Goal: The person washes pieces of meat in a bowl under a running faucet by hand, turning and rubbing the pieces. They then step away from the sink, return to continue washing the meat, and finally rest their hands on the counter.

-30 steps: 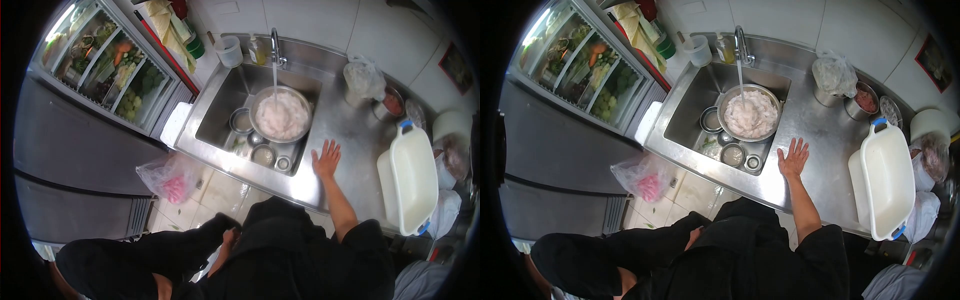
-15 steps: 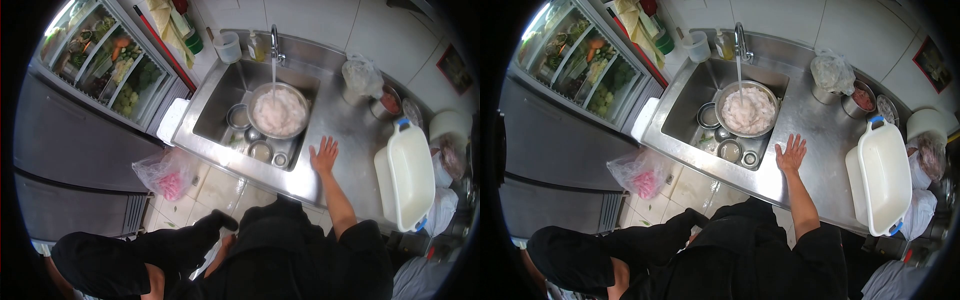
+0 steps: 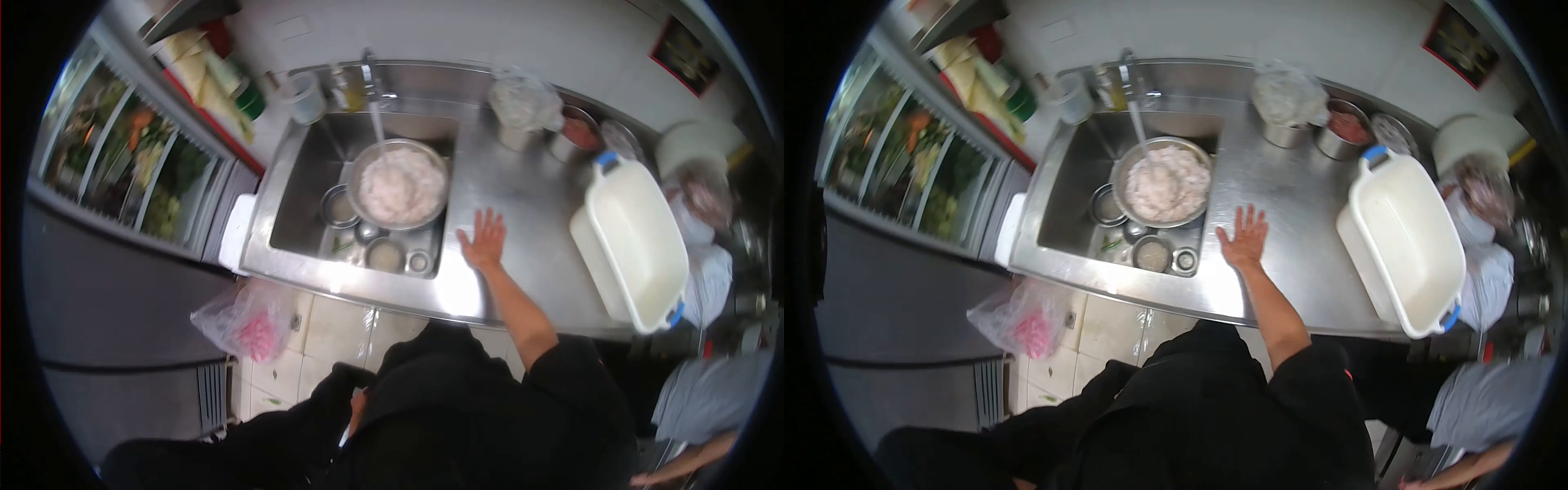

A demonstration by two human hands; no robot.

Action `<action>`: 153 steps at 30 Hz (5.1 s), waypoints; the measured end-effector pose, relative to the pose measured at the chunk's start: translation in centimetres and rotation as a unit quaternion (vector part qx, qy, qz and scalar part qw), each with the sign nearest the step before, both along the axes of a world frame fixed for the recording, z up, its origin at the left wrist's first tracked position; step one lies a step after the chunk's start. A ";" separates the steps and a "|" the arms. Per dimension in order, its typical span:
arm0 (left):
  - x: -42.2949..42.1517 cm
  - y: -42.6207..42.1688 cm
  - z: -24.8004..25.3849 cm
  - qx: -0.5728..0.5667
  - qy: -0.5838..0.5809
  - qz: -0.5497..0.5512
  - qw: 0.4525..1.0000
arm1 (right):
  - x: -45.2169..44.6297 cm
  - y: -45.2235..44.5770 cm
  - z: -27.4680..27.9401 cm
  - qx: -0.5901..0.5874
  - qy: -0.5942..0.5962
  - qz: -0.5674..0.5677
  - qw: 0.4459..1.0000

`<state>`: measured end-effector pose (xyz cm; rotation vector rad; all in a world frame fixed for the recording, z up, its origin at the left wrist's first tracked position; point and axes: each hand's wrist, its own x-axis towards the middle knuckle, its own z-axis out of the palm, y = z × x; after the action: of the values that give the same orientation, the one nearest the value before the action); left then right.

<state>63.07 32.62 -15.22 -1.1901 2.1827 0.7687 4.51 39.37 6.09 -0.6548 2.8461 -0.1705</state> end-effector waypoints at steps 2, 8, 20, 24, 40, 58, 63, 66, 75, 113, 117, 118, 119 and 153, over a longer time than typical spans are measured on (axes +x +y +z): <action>-0.5 -0.7 0.4 0.006 0.005 0.002 1.000 | 0.0 0.2 0.2 -0.026 -0.009 -0.004 1.000; -0.3 -1.9 1.1 0.012 0.010 0.011 1.000 | 0.2 0.5 0.7 -0.061 -0.018 -0.001 0.998; -1.9 -2.8 5.1 0.052 0.084 0.124 0.987 | 0.0 0.5 0.0 -0.051 -0.009 0.005 0.999; -5.7 -2.3 11.6 0.007 0.076 0.082 0.994 | 0.1 0.2 0.9 -0.047 -0.019 0.003 0.999; -22.6 -10.3 24.5 0.030 0.444 0.526 0.724 | -5.1 -1.5 0.8 -0.168 0.044 0.120 0.978; -49.7 -21.5 12.5 0.065 0.337 0.179 0.922 | -4.8 -6.4 1.9 -0.147 0.066 0.071 0.984; -55.0 -24.0 7.7 0.057 0.343 0.225 0.910 | -4.7 -7.0 2.2 -0.156 0.062 0.053 0.984; -56.5 -23.8 11.1 -0.101 0.362 0.101 0.921 | -4.8 -7.0 1.6 -0.162 0.070 0.051 0.983; -57.5 -25.3 10.1 -0.193 0.273 -0.219 0.917 | -5.0 -7.2 1.3 -0.156 0.092 0.053 0.982; -62.6 -28.9 5.3 0.010 0.222 0.382 0.897 | -5.0 -7.2 1.6 -0.176 0.108 0.055 0.977; -64.0 -29.7 4.4 0.155 0.269 0.495 0.811 | -5.1 -7.4 1.9 -0.178 0.104 0.051 0.977; -64.3 -29.5 5.3 0.194 0.284 0.522 0.780 | -5.0 -7.4 2.0 -0.179 0.104 0.050 0.977; -64.7 -29.4 5.1 0.238 0.307 0.541 0.746 | -5.0 -7.3 2.0 -0.180 0.103 0.049 0.977; -57.7 -29.2 15.9 0.462 0.395 0.477 0.634 | -15.3 -31.5 -7.1 -0.238 -0.379 0.019 0.894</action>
<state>5.37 3.45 0.67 -1.4261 0.9155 2.8401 -10.83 7.91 -0.99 -0.5574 2.0270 -0.9179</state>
